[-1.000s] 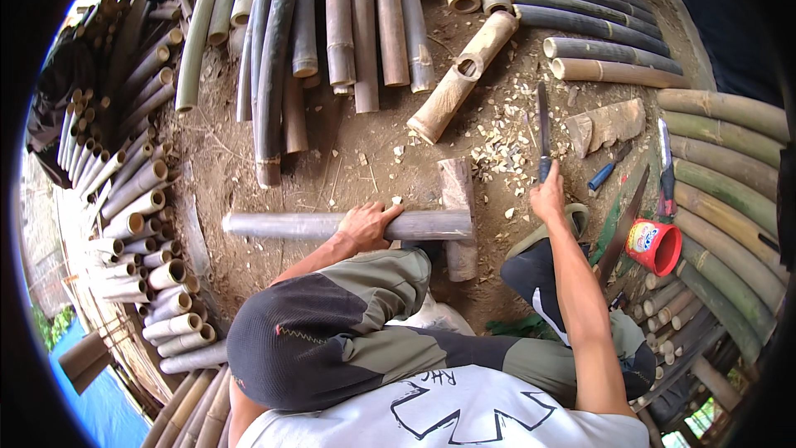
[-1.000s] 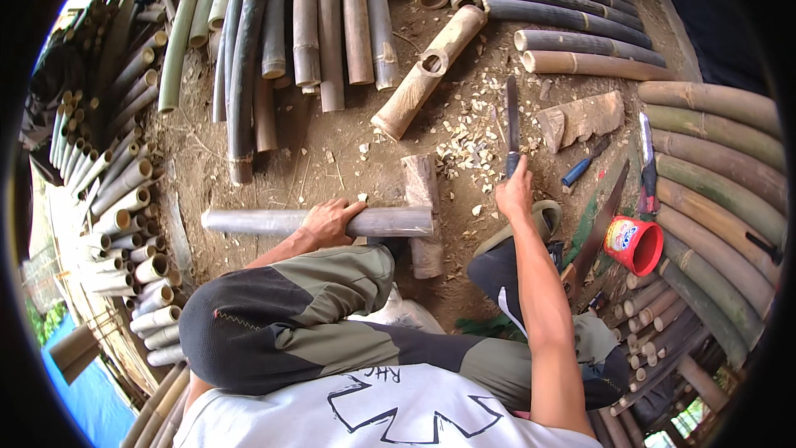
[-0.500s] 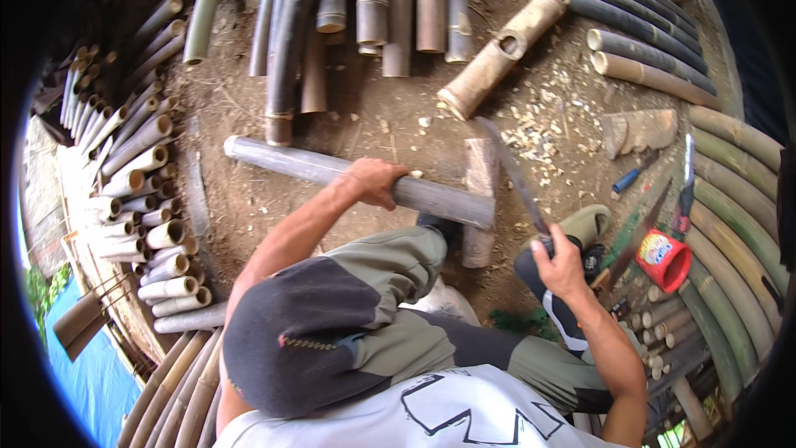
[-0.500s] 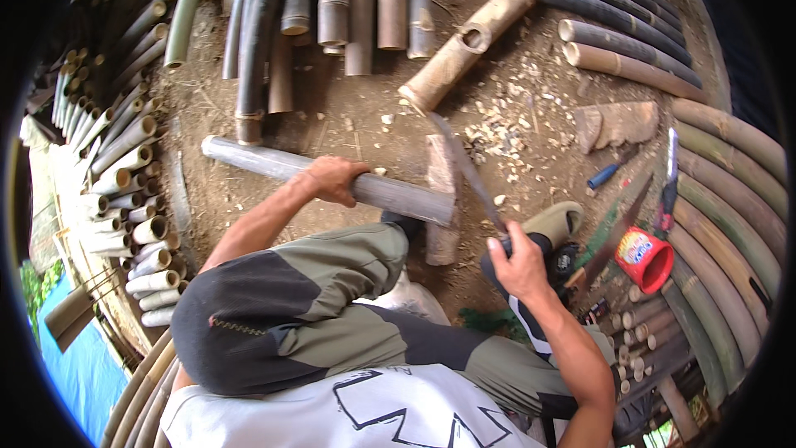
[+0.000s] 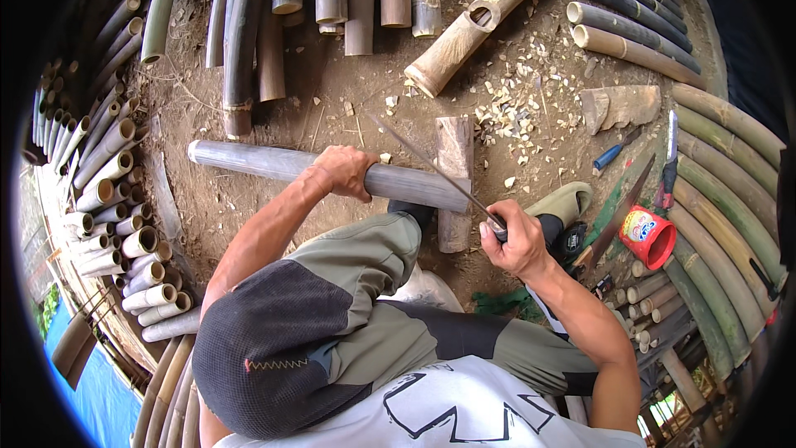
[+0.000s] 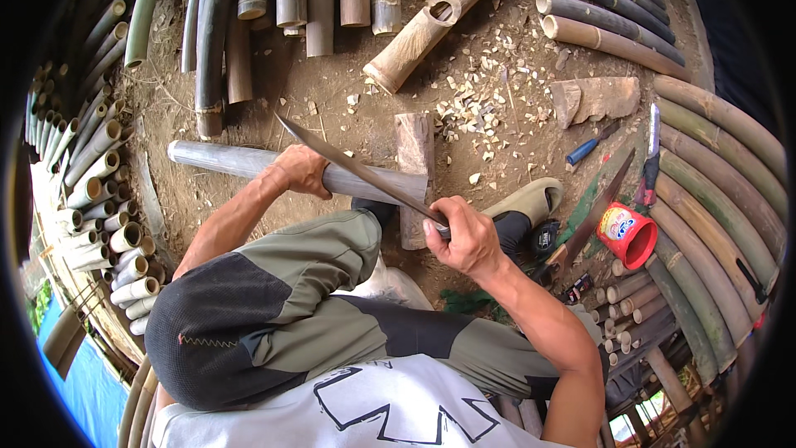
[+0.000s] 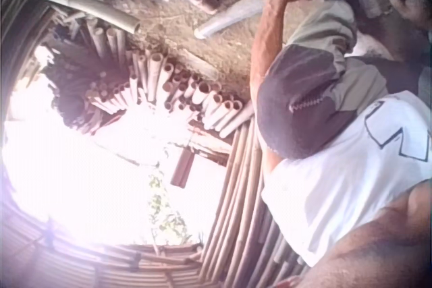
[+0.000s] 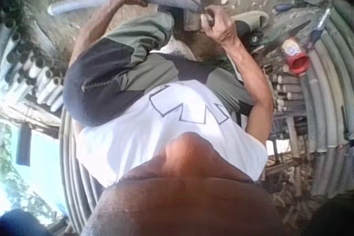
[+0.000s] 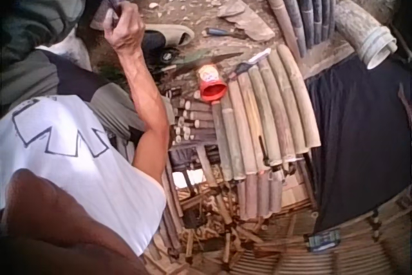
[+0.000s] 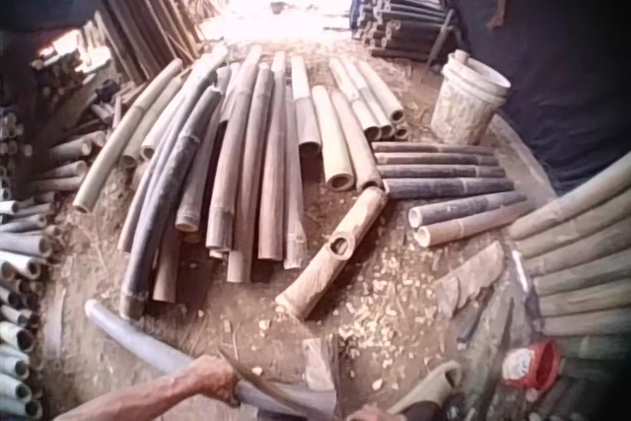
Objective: The person sits on the ground and uses a knife to shave the outer layer off several bamboo poles. They pick up a pole, secure it with their foot, and scrape the surface with the knife, then place the finished piece aside and repeat the process with another pole.
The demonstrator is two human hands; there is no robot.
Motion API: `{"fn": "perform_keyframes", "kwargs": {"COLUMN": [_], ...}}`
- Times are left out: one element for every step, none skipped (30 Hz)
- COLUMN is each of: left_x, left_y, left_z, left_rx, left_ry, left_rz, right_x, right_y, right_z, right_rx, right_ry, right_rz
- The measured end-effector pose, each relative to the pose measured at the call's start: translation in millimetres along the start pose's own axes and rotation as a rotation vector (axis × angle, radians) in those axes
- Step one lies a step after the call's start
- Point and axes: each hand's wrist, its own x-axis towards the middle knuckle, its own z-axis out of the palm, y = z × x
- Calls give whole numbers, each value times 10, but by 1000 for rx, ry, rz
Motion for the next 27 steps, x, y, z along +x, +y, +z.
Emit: {"fn": "perform_keyframes", "kwargs": {"left_x": [1,-19,-14,-15,11,-19,-41,-42,-16,16,35,35,45,53,61,66,7,-43,6,32,12,-2,-7,-20,-25,1,-12], "left_y": [16,22,21,17,-7,4,33,-5,-37,-72,-88,-67,-26,-15,-20,-22,5,32,-19,-49,-43,-21,19,42,43,13,25], "left_z": [-29,-14,-6,-4,-65,-35,21,72,109,145,141,127,82,16,-31,-77,106,215,146,111,103,92,24,-10,2,-6,61], "left_rx": [4,8,12,17,14,3,-12,9,12,14,18,13,8,13,28,44,31,11,15,19,16,7,2,-5,0,11,9], "left_ry": [3,8,16,23,51,53,51,37,59,80,102,76,55,43,55,67,26,22,60,85,104,84,73,59,66,84,77], "left_rz": [1,-13,-23,-33,-42,-41,-33,-21,-6,8,29,17,5,-16,-35,-55,-62,-37,-26,-5,15,5,-10,-22,-24,-38,-39], "right_x": [-53,-142,-113,-166,-35,57,140,193,223,137,4,-115,-209,-64,-19,4,-32,33,101,93,28,-87,-182,-149,-179,-53,-24], "right_y": [106,292,391,410,340,190,8,-139,-190,-103,58,241,457,531,512,466,202,34,-80,-22,45,185,389,464,477,436,296], "right_z": [57,141,166,158,79,59,34,4,5,40,94,158,202,164,134,86,64,51,23,56,128,184,229,238,228,171,115], "right_rx": [-23,-216,-216,-157,-99,-62,-30,21,81,50,14,-188,-392,-299,-241,-182,-105,-4,56,59,65,-98,-262,-255,-223,-190,-151], "right_ry": [-10,-220,-326,-305,-278,-182,-90,8,88,69,52,-186,-424,-404,-310,-217,-167,-113,6,54,93,-91,-269,-369,-341,-306,-290], "right_rz": [-13,119,230,234,226,164,108,21,-53,-60,-63,100,259,280,219,158,137,147,41,-13,-61,45,144,303,297,273,274]}}
